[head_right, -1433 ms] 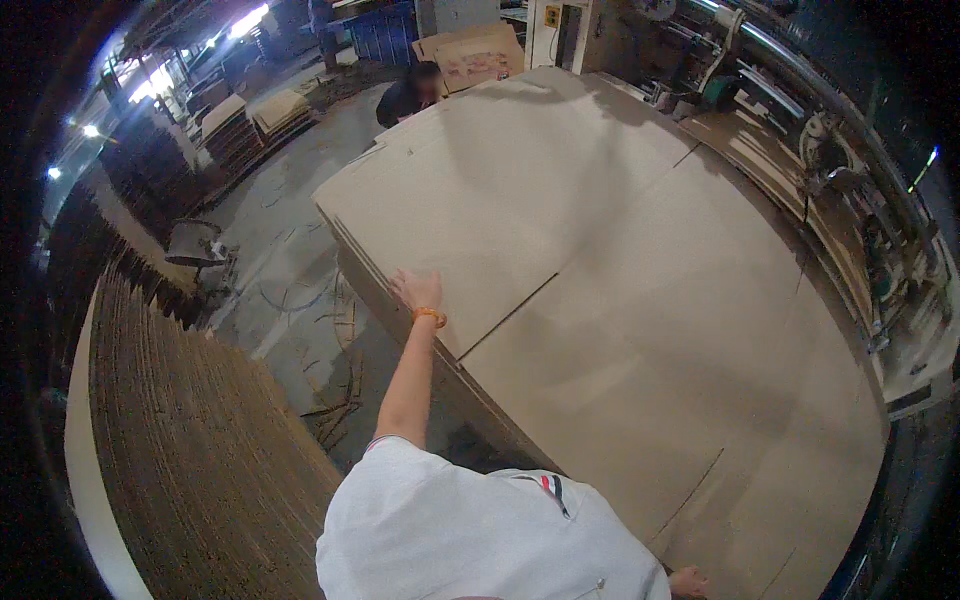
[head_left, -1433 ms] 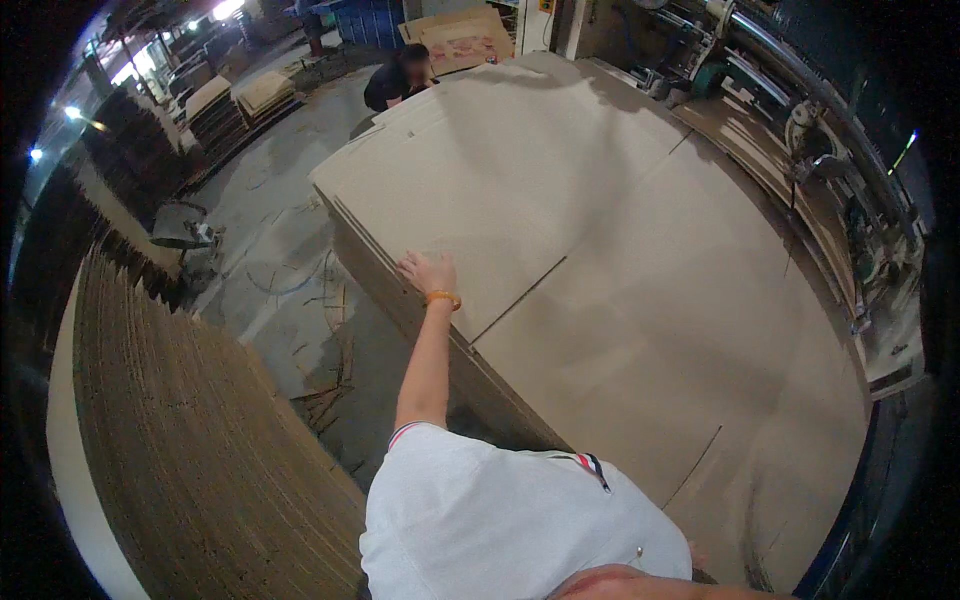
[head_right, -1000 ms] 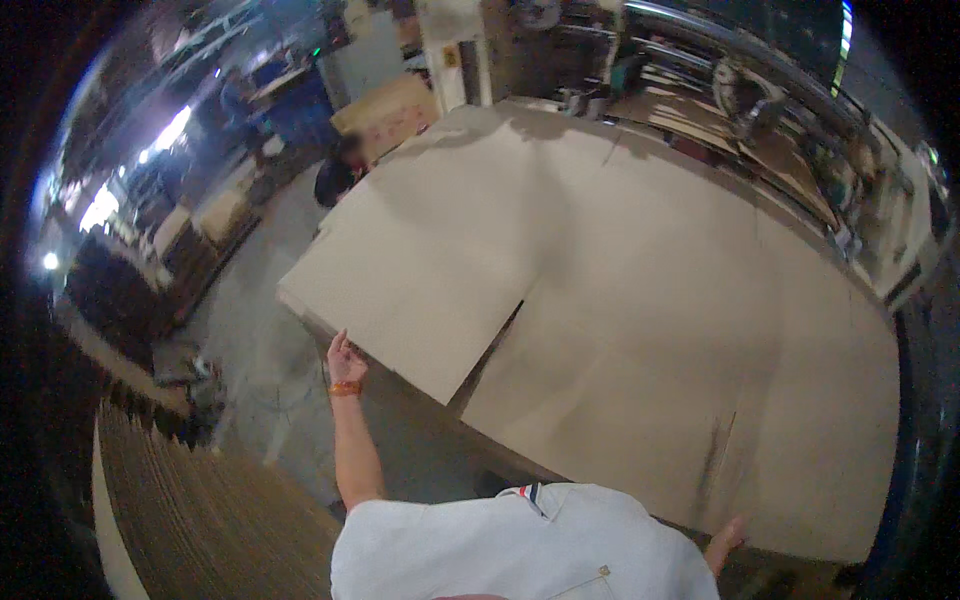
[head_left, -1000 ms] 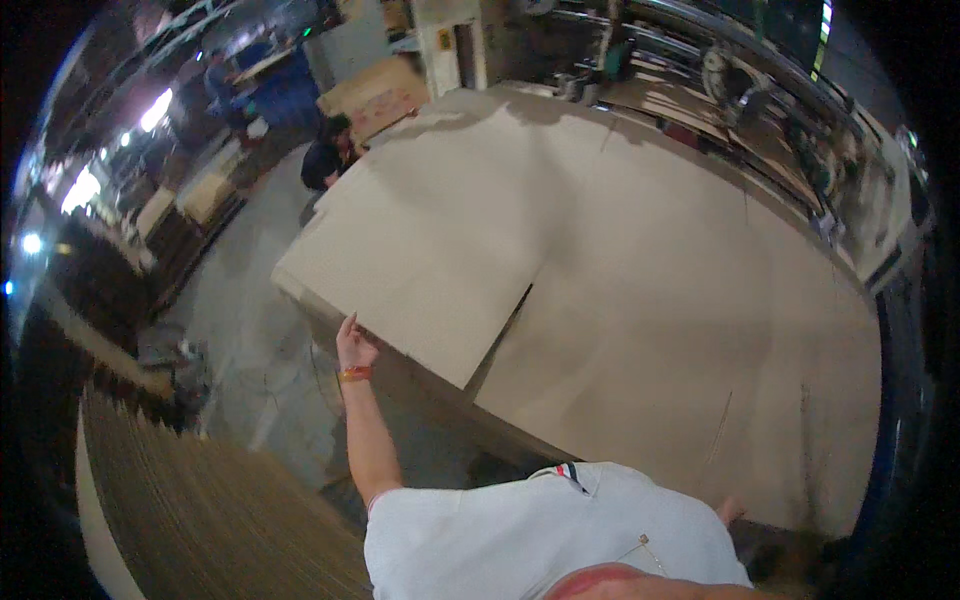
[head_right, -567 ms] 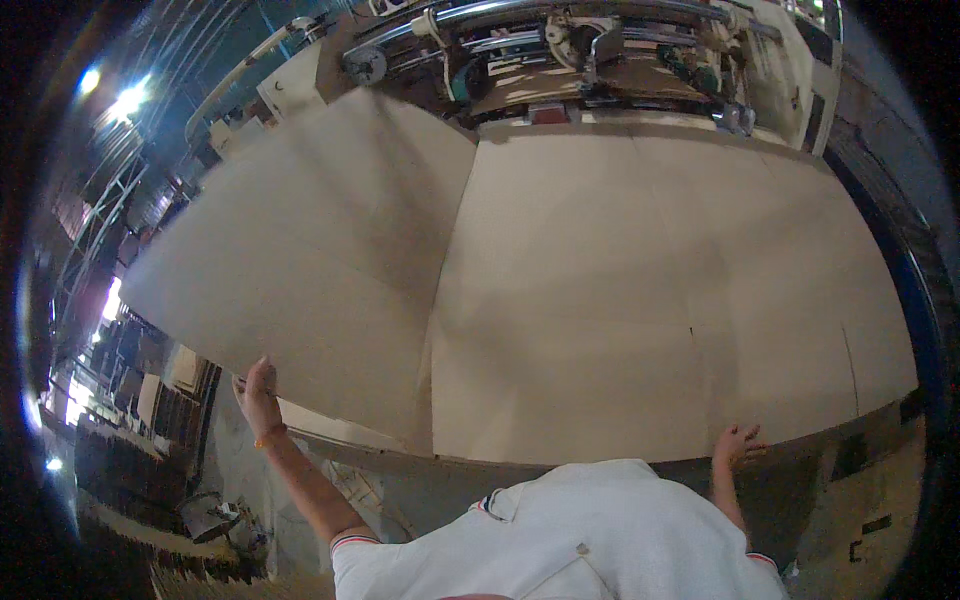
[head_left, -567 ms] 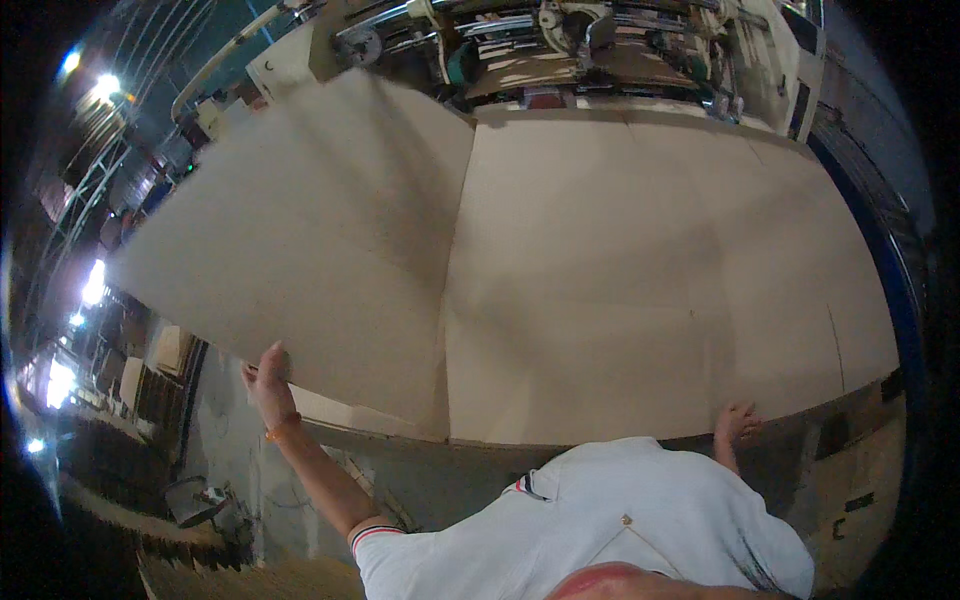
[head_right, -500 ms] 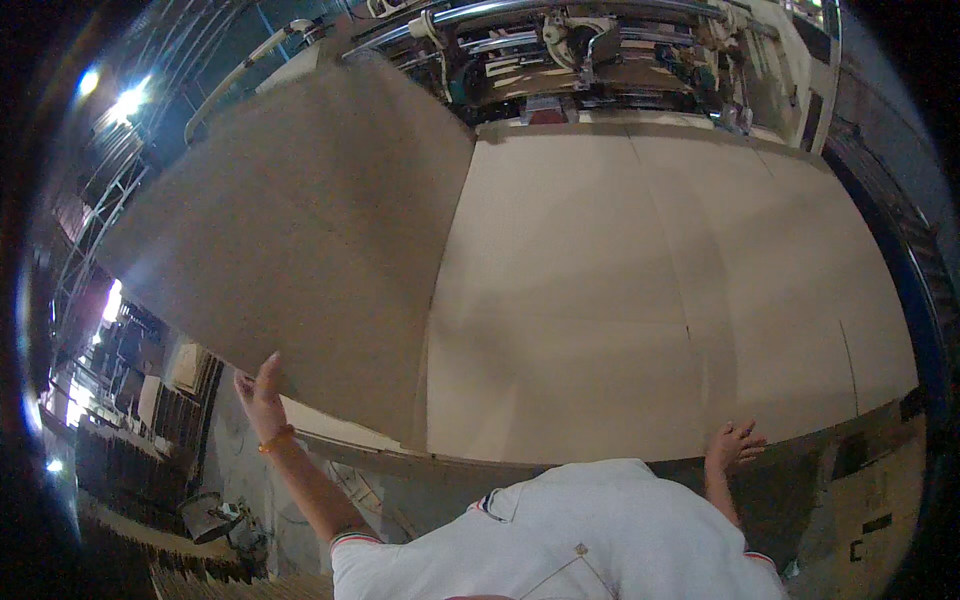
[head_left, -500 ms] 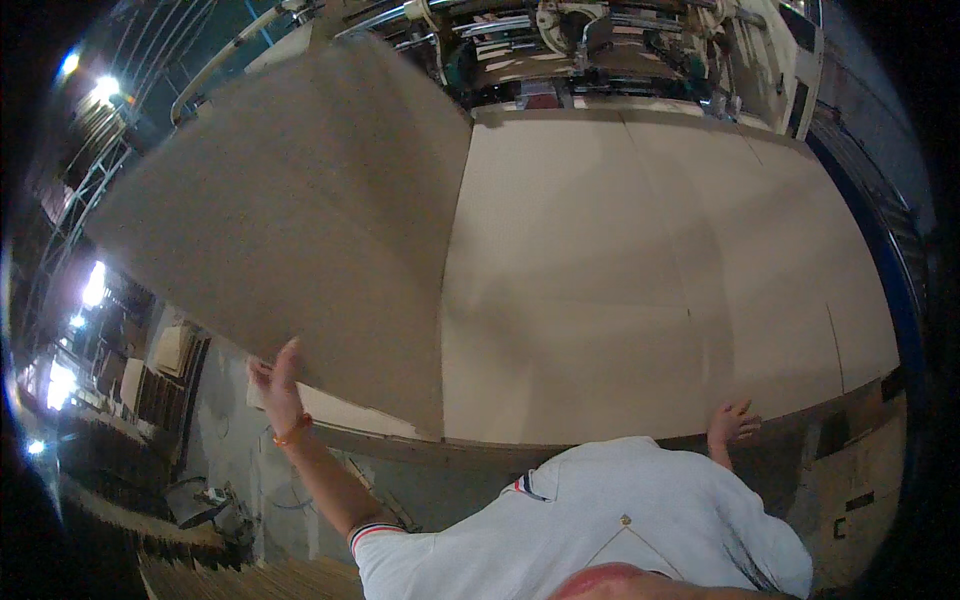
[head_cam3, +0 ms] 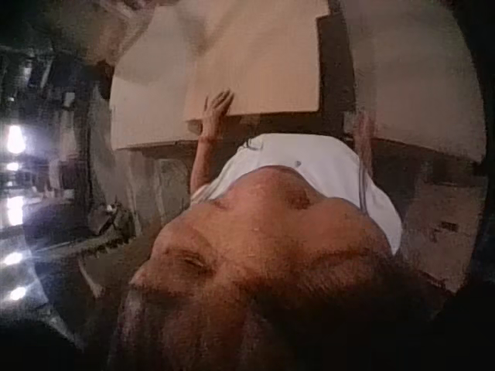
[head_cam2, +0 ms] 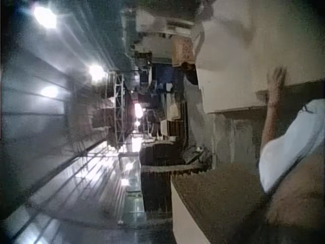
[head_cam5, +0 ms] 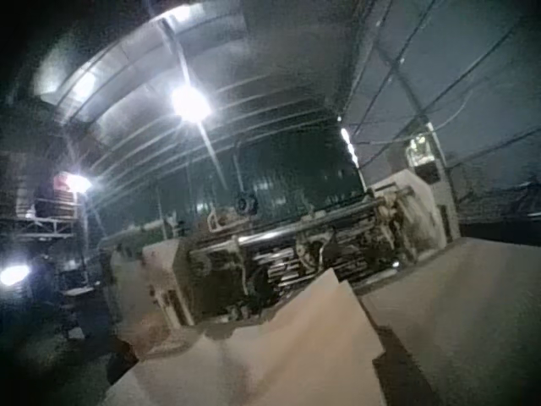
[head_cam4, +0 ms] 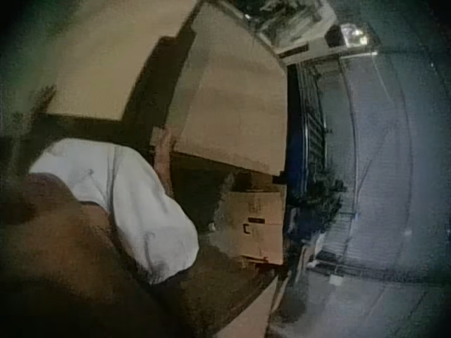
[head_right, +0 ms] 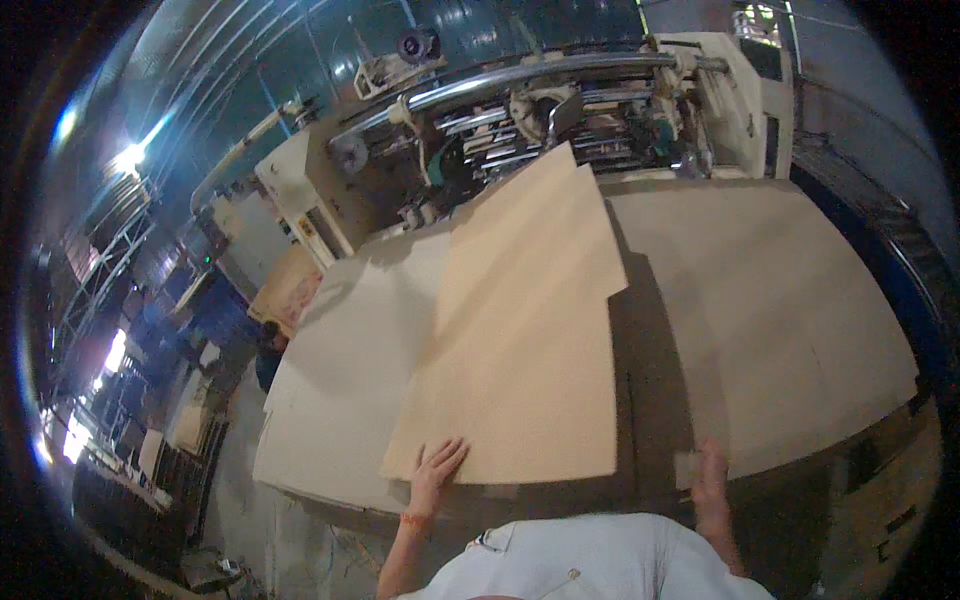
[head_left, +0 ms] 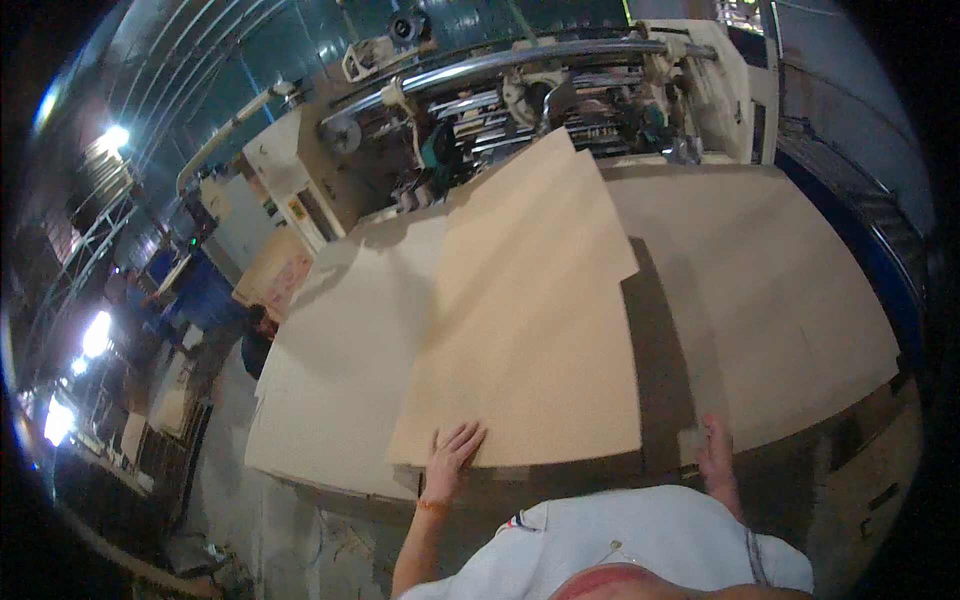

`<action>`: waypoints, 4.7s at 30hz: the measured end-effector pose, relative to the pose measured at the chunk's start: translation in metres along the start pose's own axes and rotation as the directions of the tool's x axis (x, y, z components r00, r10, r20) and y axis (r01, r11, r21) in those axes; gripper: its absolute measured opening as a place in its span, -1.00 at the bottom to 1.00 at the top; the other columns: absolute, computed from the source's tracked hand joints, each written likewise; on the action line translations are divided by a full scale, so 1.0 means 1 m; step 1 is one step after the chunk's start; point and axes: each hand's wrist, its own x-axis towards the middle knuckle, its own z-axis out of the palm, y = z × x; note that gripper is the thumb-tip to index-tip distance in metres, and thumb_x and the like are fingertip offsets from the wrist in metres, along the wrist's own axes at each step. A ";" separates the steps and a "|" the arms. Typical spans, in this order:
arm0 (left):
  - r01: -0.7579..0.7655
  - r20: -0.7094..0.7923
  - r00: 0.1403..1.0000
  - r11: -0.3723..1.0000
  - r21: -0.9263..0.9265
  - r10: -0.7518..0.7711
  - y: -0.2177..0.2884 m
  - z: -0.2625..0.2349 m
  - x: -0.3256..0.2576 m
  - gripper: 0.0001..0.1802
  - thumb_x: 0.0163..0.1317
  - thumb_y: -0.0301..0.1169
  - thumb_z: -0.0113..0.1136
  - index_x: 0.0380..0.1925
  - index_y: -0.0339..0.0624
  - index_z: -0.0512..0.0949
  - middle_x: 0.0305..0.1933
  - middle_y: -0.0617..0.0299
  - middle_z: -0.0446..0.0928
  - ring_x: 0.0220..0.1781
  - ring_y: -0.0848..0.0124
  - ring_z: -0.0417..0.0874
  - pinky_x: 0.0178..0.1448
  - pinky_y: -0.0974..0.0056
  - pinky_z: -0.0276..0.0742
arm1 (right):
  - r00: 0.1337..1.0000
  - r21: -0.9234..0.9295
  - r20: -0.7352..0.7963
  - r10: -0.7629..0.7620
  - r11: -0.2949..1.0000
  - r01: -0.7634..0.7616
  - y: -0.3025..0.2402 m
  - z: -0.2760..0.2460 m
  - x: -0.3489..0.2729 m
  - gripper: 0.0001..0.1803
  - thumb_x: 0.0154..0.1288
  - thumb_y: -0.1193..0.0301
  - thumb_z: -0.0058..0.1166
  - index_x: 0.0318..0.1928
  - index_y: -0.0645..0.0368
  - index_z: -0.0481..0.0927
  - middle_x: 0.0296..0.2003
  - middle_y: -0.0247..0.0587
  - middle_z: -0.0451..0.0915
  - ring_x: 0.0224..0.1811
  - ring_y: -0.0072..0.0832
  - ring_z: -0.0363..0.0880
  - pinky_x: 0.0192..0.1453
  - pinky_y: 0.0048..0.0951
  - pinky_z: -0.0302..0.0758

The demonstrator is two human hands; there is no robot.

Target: The person repeatedly picks up large flat cardboard sheets from a stack and feeds them into a machine. The hands lift each sheet, align it, and place it onto the machine's intake area, then return to the stack for the next sheet.

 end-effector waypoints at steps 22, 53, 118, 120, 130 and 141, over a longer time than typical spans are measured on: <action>0.065 -0.461 0.871 0.968 -0.241 -0.173 0.081 -0.018 0.024 -0.61 -0.06 -0.51 0.23 -0.14 -0.12 0.69 -0.04 0.12 0.65 0.03 0.16 0.63 0.26 0.04 0.42 | 0.919 -0.546 0.391 -0.057 0.789 0.282 -0.207 0.314 0.371 -0.29 0.33 -0.14 -0.06 0.19 0.22 0.46 0.10 -0.08 0.51 0.11 -0.34 0.48 0.10 -0.25 0.46; 0.340 -0.488 0.626 0.777 -0.531 -0.608 -0.046 -0.143 0.008 -0.56 0.21 -0.46 0.24 0.09 -0.33 0.46 0.10 0.08 0.49 0.09 0.29 0.46 0.17 0.17 0.39 | 0.455 -0.198 -0.876 -0.160 0.979 -0.038 -0.040 -0.483 0.012 -0.23 0.35 -0.05 -0.04 0.33 0.29 0.26 0.33 -0.07 0.28 0.31 -0.27 0.29 0.37 -0.23 0.23; 0.049 -0.068 0.997 0.998 0.027 -0.047 0.001 0.129 0.020 -0.55 0.12 -0.42 0.15 0.07 0.15 0.58 0.16 0.30 0.54 0.22 0.21 0.50 0.42 -0.14 0.13 | 0.741 -0.719 0.669 -0.053 -0.297 0.628 -0.037 -0.057 0.065 -0.07 -0.20 0.62 0.19 0.32 -0.15 0.37 0.45 -0.21 0.11 0.46 0.10 0.04 0.44 0.22 0.01; 0.044 -0.055 0.998 0.999 0.024 -0.042 0.004 0.130 0.018 -0.53 0.11 -0.42 0.15 0.08 0.15 0.57 0.16 0.31 0.53 0.21 0.21 0.50 0.42 -0.14 0.12 | 0.726 -0.699 0.685 -0.057 -0.331 0.633 -0.036 -0.067 0.068 -0.09 -0.20 0.61 0.20 0.31 -0.15 0.38 0.44 -0.22 0.13 0.45 0.09 0.06 0.43 0.23 0.02; -0.009 -0.281 0.959 0.998 0.063 0.027 -0.011 0.146 0.040 -0.64 0.05 -0.40 0.30 -0.09 0.19 0.65 -0.02 0.39 0.60 0.05 0.31 0.59 0.35 -0.12 0.26 | 0.658 -0.632 0.746 -0.102 -0.420 0.652 -0.061 -0.072 0.088 -0.34 -0.08 0.54 0.19 0.16 -0.06 0.52 0.33 -0.31 0.34 0.39 -0.01 0.22 0.36 0.18 0.17; 0.006 -0.309 0.951 0.999 0.034 0.005 -0.007 0.080 0.069 -0.69 0.00 -0.40 0.38 -0.19 0.16 0.68 -0.06 0.38 0.63 -0.01 0.30 0.62 0.27 -0.08 0.38 | 0.590 -0.617 0.785 -0.187 -0.311 0.722 -0.076 -0.058 0.074 -0.49 -0.04 0.54 0.17 0.04 0.05 0.60 0.28 -0.23 0.40 0.39 -0.01 0.22 0.37 0.22 0.16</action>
